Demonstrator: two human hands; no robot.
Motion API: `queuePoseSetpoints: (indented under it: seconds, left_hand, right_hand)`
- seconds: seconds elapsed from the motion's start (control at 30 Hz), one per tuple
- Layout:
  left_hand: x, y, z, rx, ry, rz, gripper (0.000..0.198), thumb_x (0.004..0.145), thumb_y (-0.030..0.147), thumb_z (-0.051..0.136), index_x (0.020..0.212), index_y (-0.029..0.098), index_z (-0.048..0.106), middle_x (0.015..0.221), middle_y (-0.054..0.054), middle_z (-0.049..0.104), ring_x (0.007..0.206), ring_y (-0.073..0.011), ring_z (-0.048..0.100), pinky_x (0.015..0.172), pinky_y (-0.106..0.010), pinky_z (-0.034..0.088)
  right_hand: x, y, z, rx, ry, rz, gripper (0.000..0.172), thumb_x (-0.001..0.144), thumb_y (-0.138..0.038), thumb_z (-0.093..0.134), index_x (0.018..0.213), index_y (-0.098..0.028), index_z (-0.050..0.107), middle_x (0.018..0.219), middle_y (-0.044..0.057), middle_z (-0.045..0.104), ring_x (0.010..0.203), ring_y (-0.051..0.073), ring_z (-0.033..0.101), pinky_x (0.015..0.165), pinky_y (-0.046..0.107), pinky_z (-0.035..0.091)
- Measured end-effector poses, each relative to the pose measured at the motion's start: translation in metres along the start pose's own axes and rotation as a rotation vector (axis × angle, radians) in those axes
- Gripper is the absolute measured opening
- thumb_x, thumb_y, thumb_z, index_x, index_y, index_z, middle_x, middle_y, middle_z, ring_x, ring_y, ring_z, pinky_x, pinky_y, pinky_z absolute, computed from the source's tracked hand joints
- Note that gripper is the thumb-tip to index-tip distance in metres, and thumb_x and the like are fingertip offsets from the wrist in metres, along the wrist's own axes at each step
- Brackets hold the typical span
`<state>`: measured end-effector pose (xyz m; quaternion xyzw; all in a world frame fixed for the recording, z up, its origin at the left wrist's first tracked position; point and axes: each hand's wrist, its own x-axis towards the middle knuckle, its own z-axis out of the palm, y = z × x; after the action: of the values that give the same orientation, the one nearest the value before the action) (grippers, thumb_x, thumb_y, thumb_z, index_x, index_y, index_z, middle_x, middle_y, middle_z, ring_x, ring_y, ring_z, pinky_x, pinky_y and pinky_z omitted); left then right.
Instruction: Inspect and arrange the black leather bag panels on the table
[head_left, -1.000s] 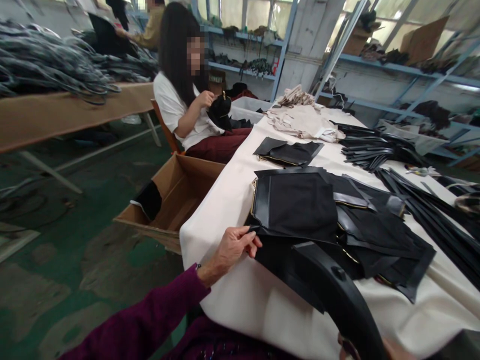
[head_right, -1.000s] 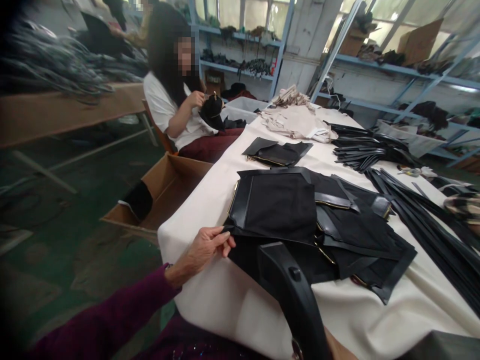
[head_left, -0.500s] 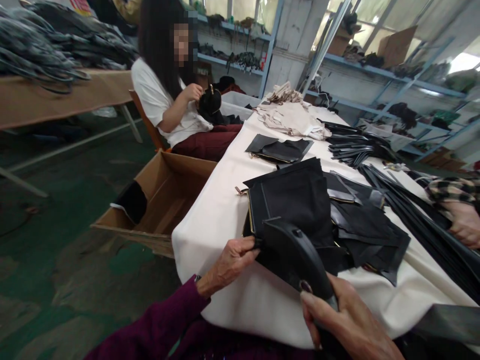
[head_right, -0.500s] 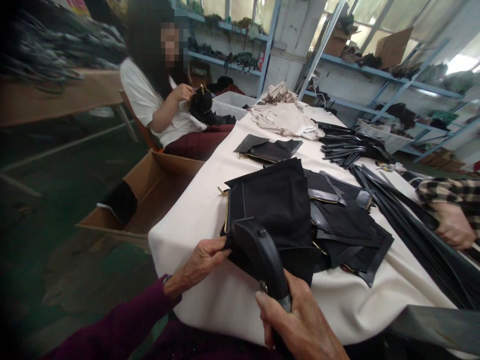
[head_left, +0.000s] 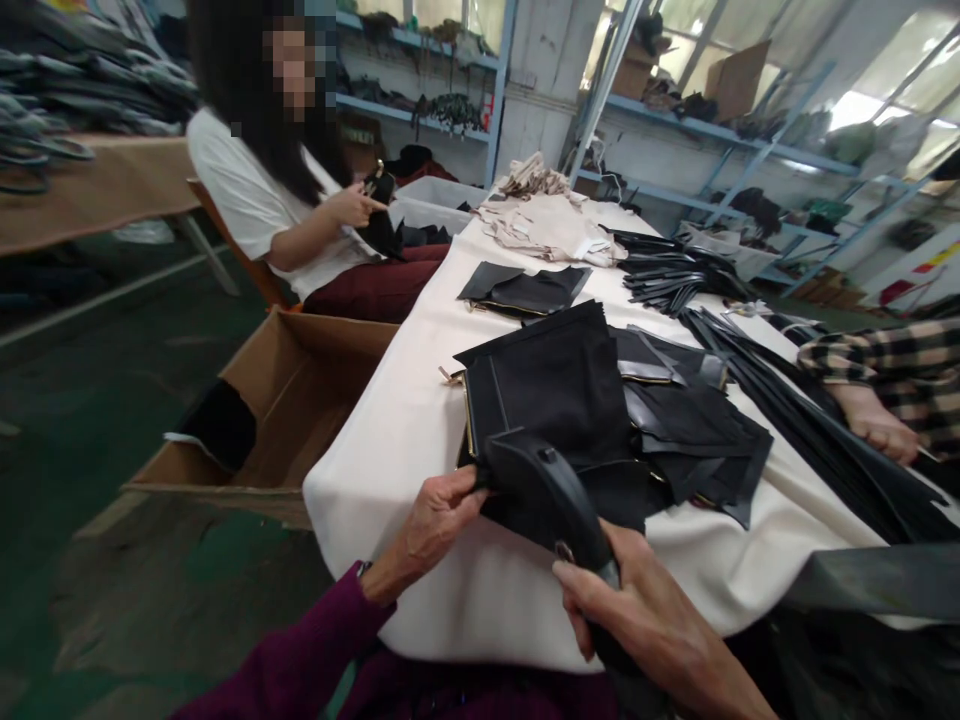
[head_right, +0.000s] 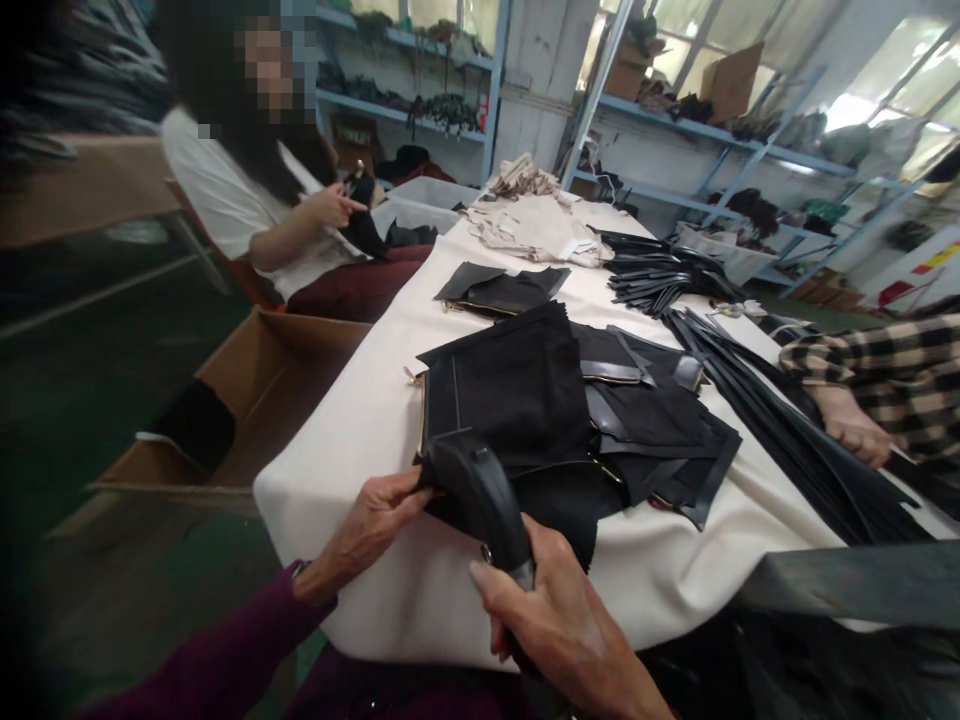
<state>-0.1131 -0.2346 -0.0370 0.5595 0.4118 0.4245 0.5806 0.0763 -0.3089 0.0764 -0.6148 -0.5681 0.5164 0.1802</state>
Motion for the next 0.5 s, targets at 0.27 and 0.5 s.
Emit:
queuePoseSetpoints:
  seconds: [0.27, 0.5]
  left_hand:
    - [0.032, 0.015, 0.004, -0.518, 0.122, -0.384, 0.013, 0.079, 0.017, 0.057, 0.077, 0.007, 0.063, 0.082, -0.013, 0.069, 0.074, -0.0192, 0.067, 0.073, -0.031, 0.054]
    - [0.062, 0.028, 0.085, -0.607, -0.354, -0.913, 0.062, 0.082, 0.062, 0.041, 0.068, 0.005, 0.061, 0.07, -0.018, 0.068, 0.054, -0.0186, 0.065, 0.05, -0.029, 0.054]
  right_hand:
    - [-0.051, 0.035, -0.06, -0.085, 0.307, 0.119, 0.045, 0.084, -0.055, 0.042, 0.057, -0.02, 0.052, 0.05, -0.001, 0.055, 0.05, 0.013, 0.049, 0.051, 0.023, 0.037]
    - [-0.077, 0.074, -0.078, -0.028, 0.386, 0.206, 0.048, 0.084, -0.059, 0.038, 0.061, -0.02, 0.053, 0.048, 0.0, 0.056, 0.051, 0.016, 0.052, 0.053, 0.026, 0.04]
